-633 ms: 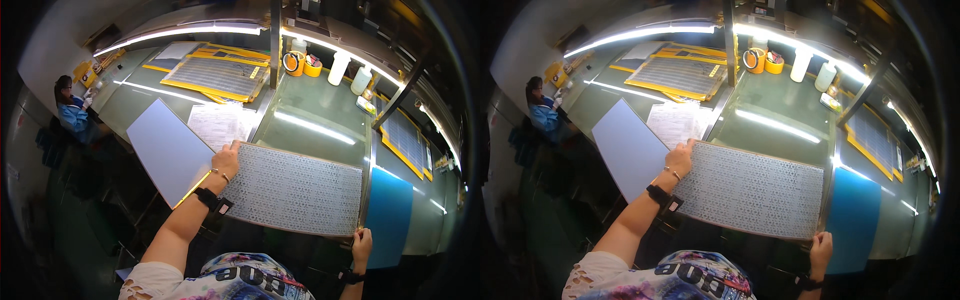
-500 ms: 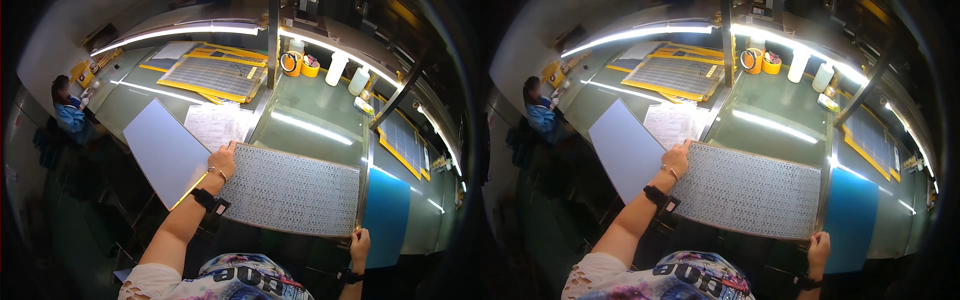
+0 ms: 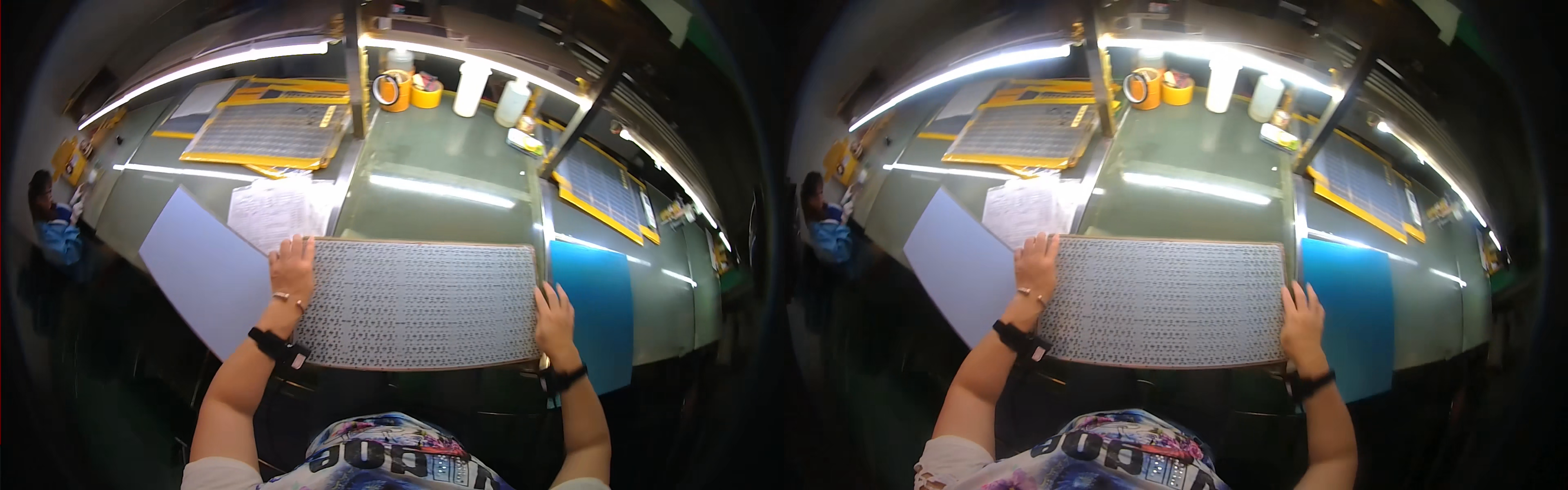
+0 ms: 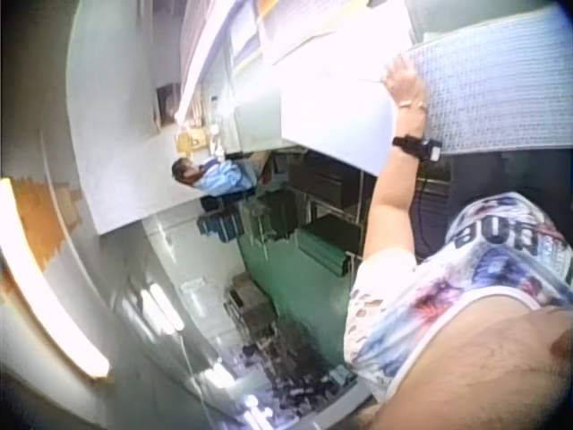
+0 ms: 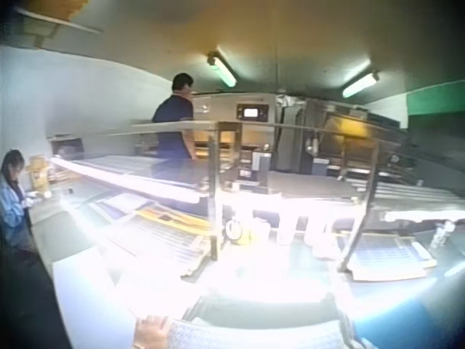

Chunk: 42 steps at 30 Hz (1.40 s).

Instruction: The recorder inspects sheets of electronic components, documents the results on production forms, and hands over the completed sheets to a colleague.

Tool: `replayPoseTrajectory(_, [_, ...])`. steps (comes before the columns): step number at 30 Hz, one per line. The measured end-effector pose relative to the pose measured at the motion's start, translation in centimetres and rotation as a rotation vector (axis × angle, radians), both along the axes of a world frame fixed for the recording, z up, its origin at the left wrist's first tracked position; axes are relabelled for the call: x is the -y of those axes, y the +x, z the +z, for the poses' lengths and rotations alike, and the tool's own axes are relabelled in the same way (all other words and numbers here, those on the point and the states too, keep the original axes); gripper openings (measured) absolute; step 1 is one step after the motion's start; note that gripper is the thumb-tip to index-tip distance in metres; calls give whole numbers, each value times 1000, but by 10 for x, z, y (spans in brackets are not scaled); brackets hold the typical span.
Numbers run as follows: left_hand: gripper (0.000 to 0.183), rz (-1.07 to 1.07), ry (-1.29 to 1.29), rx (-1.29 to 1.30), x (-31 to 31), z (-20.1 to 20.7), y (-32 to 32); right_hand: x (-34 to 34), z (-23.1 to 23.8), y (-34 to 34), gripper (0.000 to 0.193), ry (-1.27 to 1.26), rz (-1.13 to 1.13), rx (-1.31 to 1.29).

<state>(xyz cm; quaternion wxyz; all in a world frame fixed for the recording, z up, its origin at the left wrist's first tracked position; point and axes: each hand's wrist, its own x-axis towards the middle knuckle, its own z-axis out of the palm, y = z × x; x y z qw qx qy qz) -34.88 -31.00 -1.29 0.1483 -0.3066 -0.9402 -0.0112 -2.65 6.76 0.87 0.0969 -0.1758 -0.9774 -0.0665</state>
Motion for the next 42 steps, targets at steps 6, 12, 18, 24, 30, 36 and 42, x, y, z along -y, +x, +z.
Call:
replayPoseTrajectory(6, [41,-155,58,-6,7,-9,0,-38,-11,-69,51,40,-68,93])
replayPoseTrajectory(12, [63,-14,99,161,-2,-2,22,-42,-18,-77,52,149,-97,184])
replayPoseTrajectory(18, [81,109,44,291,-15,-3,24,-36,2,-52,47,70,-58,210])
replayPoseTrajectory(24, [82,167,35,220,12,-8,35,62,16,73,47,-76,37,189])
replayPoseTrajectory(30, [58,148,107,63,85,0,132,131,21,80,61,-275,-15,44])
replayPoseTrajectory(36, [31,550,706,480,119,-20,168,183,6,8,71,-387,293,15])
replayPoseTrajectory(42, [25,355,1392,974,112,-35,156,188,-20,-6,56,-169,245,-131])
